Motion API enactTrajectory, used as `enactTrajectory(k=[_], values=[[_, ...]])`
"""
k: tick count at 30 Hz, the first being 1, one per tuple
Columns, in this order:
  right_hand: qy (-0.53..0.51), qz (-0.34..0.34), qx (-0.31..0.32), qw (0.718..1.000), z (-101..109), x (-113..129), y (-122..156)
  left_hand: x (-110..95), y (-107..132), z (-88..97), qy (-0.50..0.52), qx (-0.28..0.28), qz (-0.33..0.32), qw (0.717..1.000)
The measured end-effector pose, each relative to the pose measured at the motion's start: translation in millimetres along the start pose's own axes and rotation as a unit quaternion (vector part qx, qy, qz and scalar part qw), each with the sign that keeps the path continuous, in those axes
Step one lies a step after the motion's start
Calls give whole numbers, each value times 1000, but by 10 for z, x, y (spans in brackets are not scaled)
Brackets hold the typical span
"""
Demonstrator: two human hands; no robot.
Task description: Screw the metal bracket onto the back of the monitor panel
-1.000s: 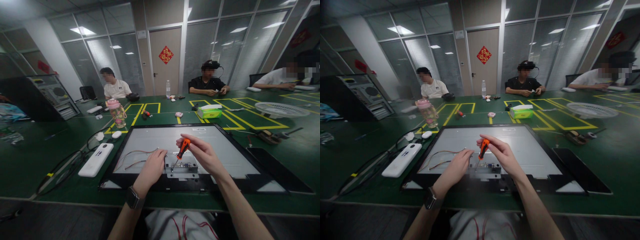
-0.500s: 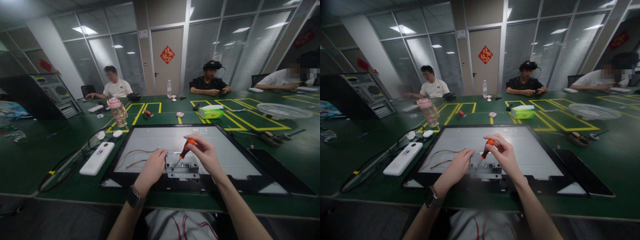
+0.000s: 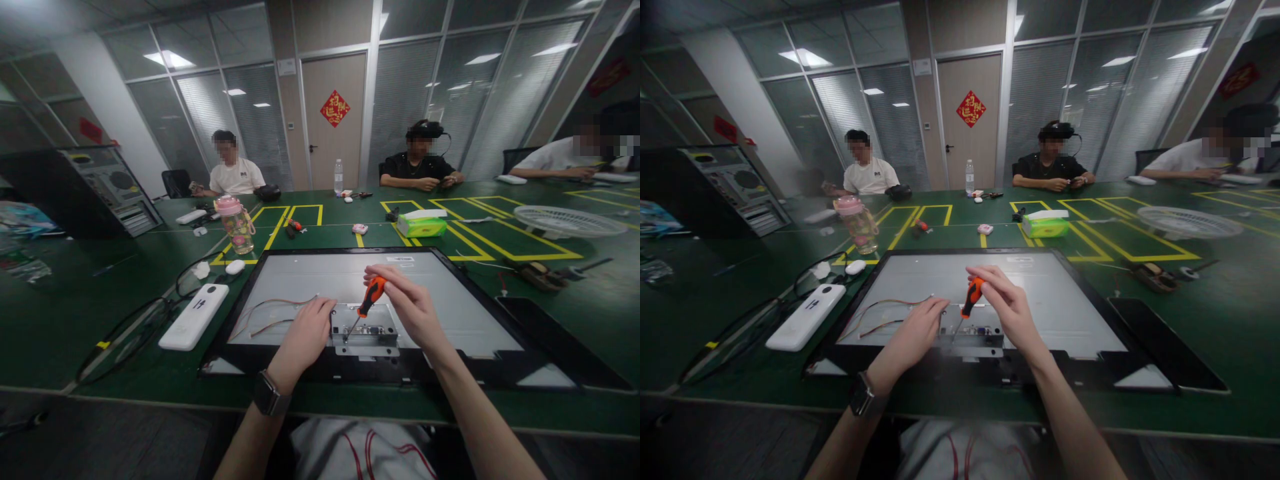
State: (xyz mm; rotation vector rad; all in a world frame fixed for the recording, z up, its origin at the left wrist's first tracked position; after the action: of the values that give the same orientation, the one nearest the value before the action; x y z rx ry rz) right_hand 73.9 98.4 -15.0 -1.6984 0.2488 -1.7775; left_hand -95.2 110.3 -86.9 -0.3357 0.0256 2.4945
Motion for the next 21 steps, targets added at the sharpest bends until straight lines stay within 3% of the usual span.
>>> enactTrajectory(k=[4, 9, 15, 21], values=[[-54, -23, 21, 998, -57, -65, 2, -8, -5, 0, -6, 6, 1, 1000], [34, 4, -18, 999, 28, 42, 3, 6, -10, -10, -6, 2, 2, 1000], [-42, -22, 36, 998, -67, -62, 6, -5, -6, 0, -5, 6, 0, 1000], [-9, 5, -17, 1000, -6, 55, -22, 5, -19, -29, -14, 4, -4, 1000]])
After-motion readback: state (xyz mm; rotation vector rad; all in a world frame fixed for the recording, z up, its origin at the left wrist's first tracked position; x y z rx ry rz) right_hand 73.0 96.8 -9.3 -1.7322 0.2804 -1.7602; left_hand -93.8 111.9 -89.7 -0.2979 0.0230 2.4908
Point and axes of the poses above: each hand's wrist, its own y-axis away from the middle knuckle, its own z-axis out of the back of the hand, x = y × z, the point moved 9 cm from there along -y, towards the middle knuckle, and after that the axes turned 15 degrees about x, right-handed, at the moved point
